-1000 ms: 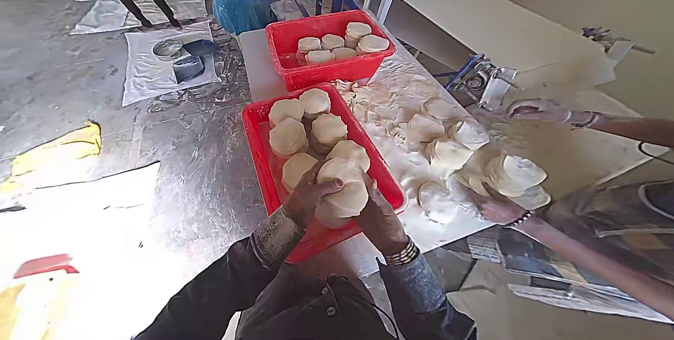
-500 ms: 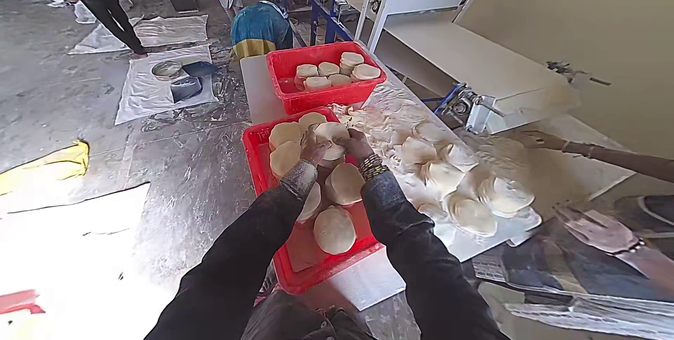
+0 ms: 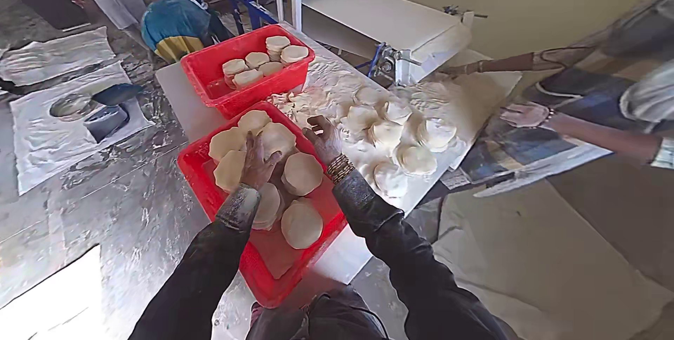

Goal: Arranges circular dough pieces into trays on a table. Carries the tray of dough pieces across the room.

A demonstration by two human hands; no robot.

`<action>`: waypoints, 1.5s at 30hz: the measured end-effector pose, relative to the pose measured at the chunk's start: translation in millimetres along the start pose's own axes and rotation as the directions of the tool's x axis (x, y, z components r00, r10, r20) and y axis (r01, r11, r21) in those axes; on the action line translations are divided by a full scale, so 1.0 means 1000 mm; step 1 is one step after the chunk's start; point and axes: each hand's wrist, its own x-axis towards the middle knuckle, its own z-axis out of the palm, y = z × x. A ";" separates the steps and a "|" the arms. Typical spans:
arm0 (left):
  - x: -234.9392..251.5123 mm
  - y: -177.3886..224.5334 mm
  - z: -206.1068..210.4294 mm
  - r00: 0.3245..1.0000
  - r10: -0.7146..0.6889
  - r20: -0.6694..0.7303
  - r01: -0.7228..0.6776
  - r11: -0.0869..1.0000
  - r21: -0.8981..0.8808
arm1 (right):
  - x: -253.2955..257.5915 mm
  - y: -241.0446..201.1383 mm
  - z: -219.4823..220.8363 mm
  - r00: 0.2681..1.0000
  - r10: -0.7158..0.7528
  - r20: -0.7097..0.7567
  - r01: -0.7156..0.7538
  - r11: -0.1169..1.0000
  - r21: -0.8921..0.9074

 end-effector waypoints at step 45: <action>-0.163 0.072 0.088 0.901 -0.429 0.060 0.171 0.224 -0.959 | -0.110 -0.013 -0.067 0.782 -0.021 0.623 -0.263 0.895 0.361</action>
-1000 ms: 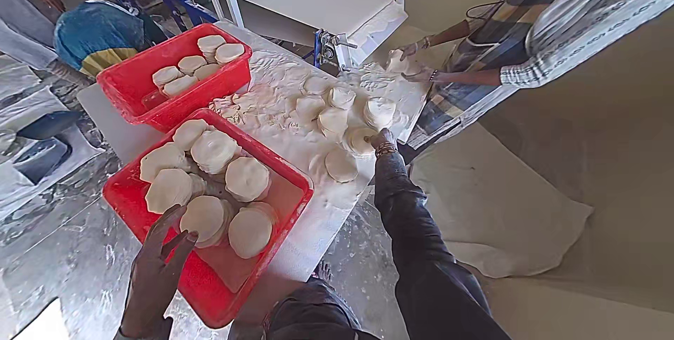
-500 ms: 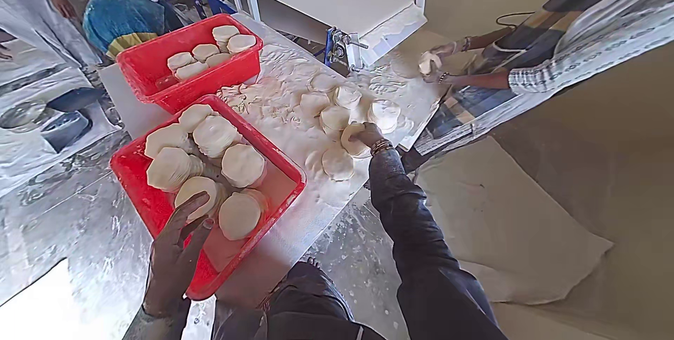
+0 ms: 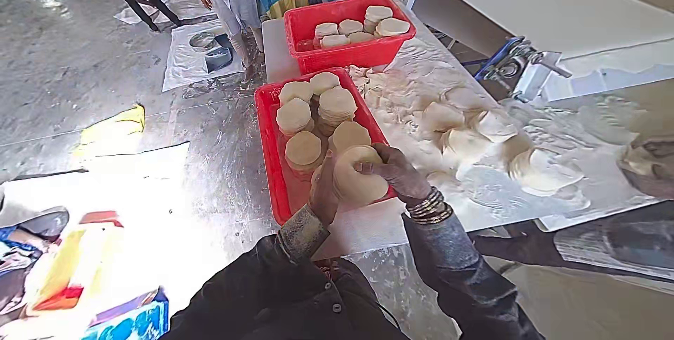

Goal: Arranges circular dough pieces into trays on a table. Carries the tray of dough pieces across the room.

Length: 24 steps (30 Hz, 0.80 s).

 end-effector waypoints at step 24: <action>0.085 0.081 -0.132 0.928 0.294 0.229 -0.342 0.427 0.837 | 0.117 0.006 0.114 0.948 0.103 -0.300 -0.289 0.671 -0.683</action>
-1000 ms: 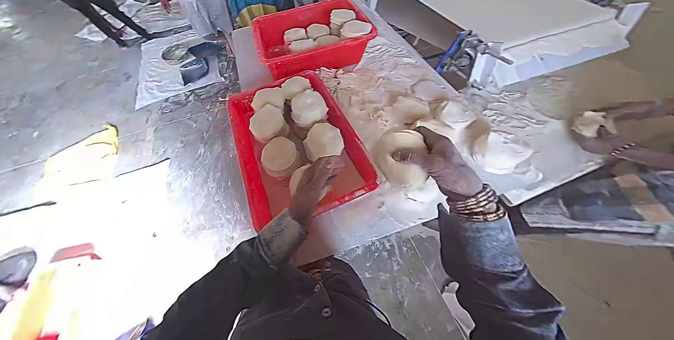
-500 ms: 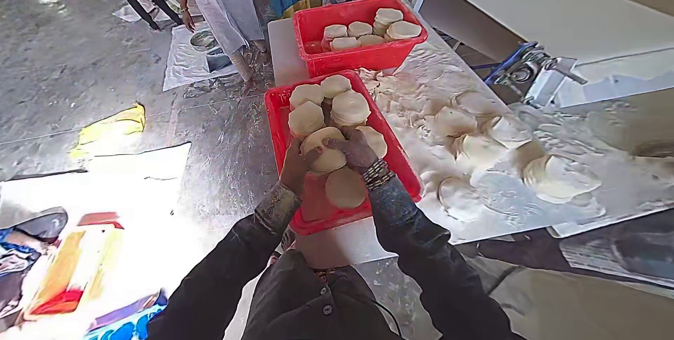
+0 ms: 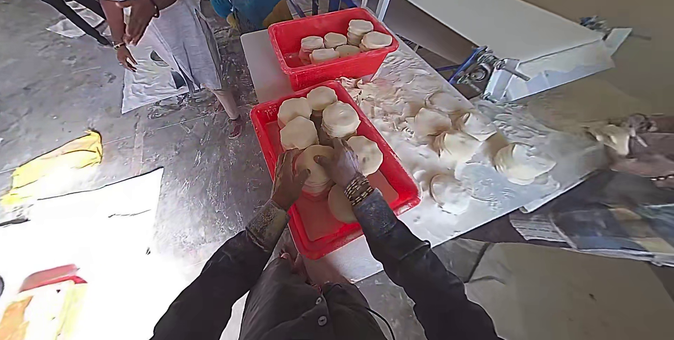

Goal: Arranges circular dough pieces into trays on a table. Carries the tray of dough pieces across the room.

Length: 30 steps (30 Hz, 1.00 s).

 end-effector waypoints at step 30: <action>0.030 -0.037 -0.016 0.619 -0.698 -0.361 0.320 0.644 -0.695 | 0.102 0.137 -0.077 0.994 0.081 0.073 -0.081 0.997 -0.004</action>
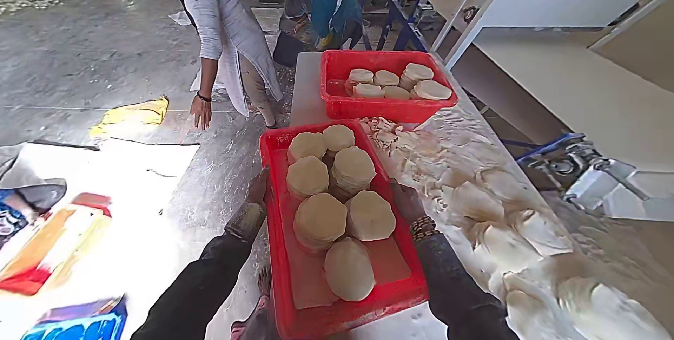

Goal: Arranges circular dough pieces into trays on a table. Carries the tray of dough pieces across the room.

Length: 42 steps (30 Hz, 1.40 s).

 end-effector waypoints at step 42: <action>-0.405 -0.225 -0.676 0.518 -0.247 -0.819 -0.453 0.733 -0.507 | -0.596 -0.280 0.415 0.513 -0.523 0.681 0.677 0.734 0.054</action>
